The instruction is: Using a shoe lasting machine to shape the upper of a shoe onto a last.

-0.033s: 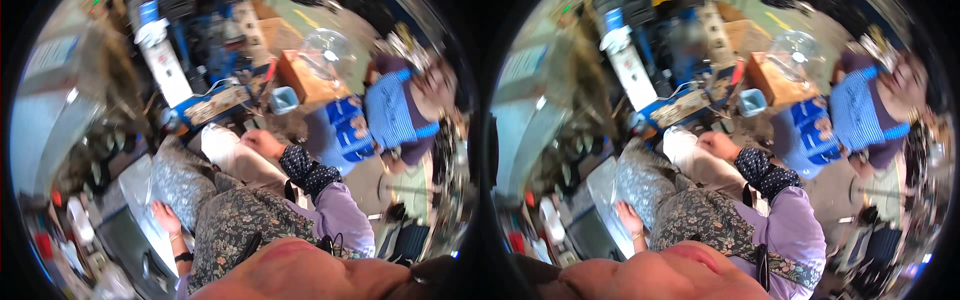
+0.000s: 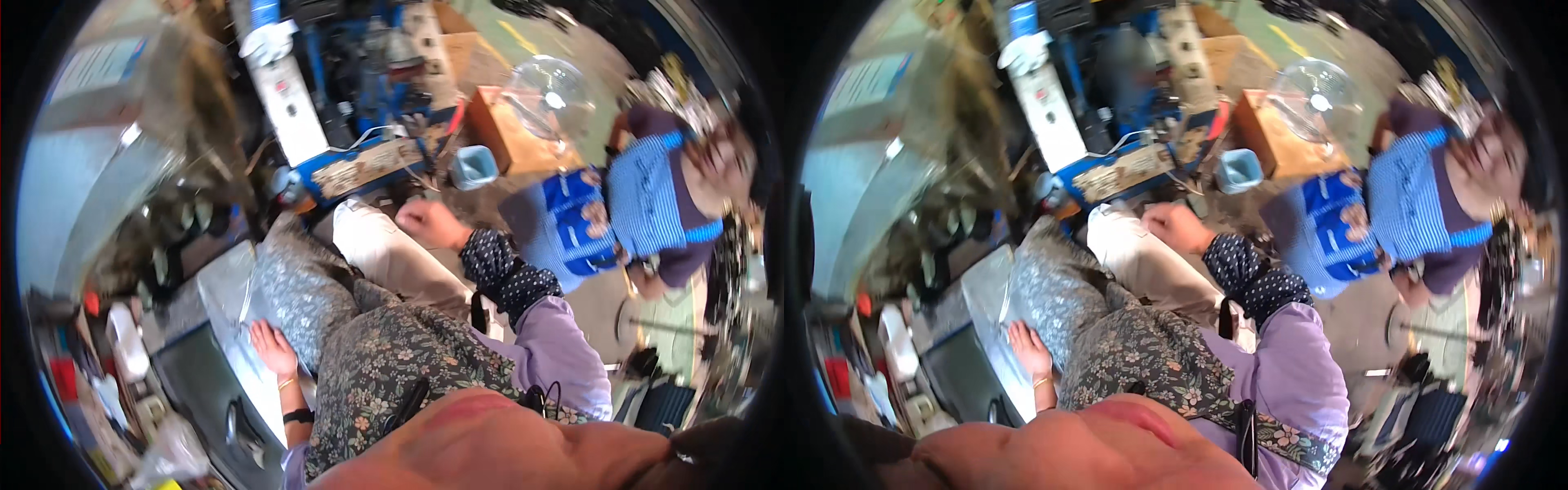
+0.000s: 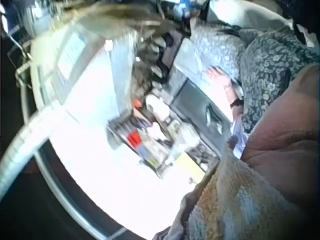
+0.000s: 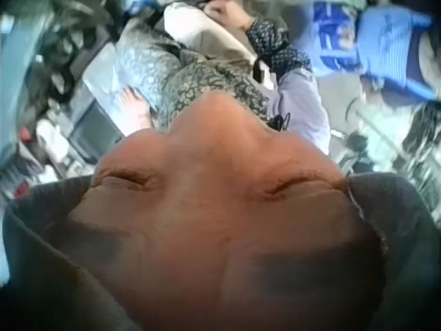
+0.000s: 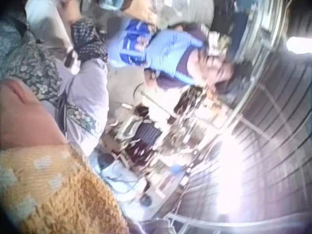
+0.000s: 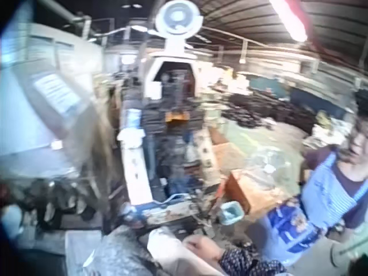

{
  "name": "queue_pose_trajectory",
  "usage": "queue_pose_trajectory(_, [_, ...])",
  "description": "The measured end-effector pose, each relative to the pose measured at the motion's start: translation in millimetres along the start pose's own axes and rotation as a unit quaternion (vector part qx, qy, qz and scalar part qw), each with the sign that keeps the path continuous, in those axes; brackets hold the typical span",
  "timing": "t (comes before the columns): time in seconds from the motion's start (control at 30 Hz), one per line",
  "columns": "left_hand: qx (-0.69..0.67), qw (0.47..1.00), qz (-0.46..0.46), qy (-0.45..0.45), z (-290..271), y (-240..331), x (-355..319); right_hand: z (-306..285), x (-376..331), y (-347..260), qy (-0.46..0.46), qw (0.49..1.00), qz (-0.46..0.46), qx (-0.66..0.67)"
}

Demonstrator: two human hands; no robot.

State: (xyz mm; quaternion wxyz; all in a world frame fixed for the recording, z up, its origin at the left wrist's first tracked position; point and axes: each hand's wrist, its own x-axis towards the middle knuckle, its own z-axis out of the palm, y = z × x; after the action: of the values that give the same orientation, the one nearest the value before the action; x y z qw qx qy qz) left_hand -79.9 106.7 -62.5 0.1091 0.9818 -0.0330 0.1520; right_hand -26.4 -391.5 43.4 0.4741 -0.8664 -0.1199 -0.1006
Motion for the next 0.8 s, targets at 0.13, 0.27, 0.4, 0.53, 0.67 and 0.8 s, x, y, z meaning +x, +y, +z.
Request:
queue_pose_trajectory(0.13, [-0.031,0.999,-0.036,-0.016,-10.8,24.5,-40.0,-11.2,94.2,-8.8,0.112,0.971,-0.114,-0.176])
queue_pose_trajectory(0.27, [-0.053,0.997,-0.06,-0.007,-18.0,-20.8,-11.7,5.1,185.0,-12.5,0.234,0.904,-0.104,-0.342])
queue_pose_trajectory(0.4, [-0.075,0.994,-0.073,-0.023,-25.4,-18.8,6.3,-9.3,141.8,26.2,0.194,0.895,0.024,-0.4])
queue_pose_trajectory(0.53, [-0.078,0.995,-0.064,-0.025,-15.7,-29.3,-6.0,13.8,134.4,39.3,0.174,0.902,0.082,-0.386])
queue_pose_trajectory(0.67, [-0.069,0.994,-0.078,-0.02,-20.9,-27.1,2.8,24.4,141.0,54.8,0.186,0.901,0.194,-0.34])
queue_pose_trajectory(0.8, [-0.067,0.995,-0.072,-0.014,-16.1,-19.4,9.2,15.6,132.2,76.1,0.225,0.906,0.093,-0.346])
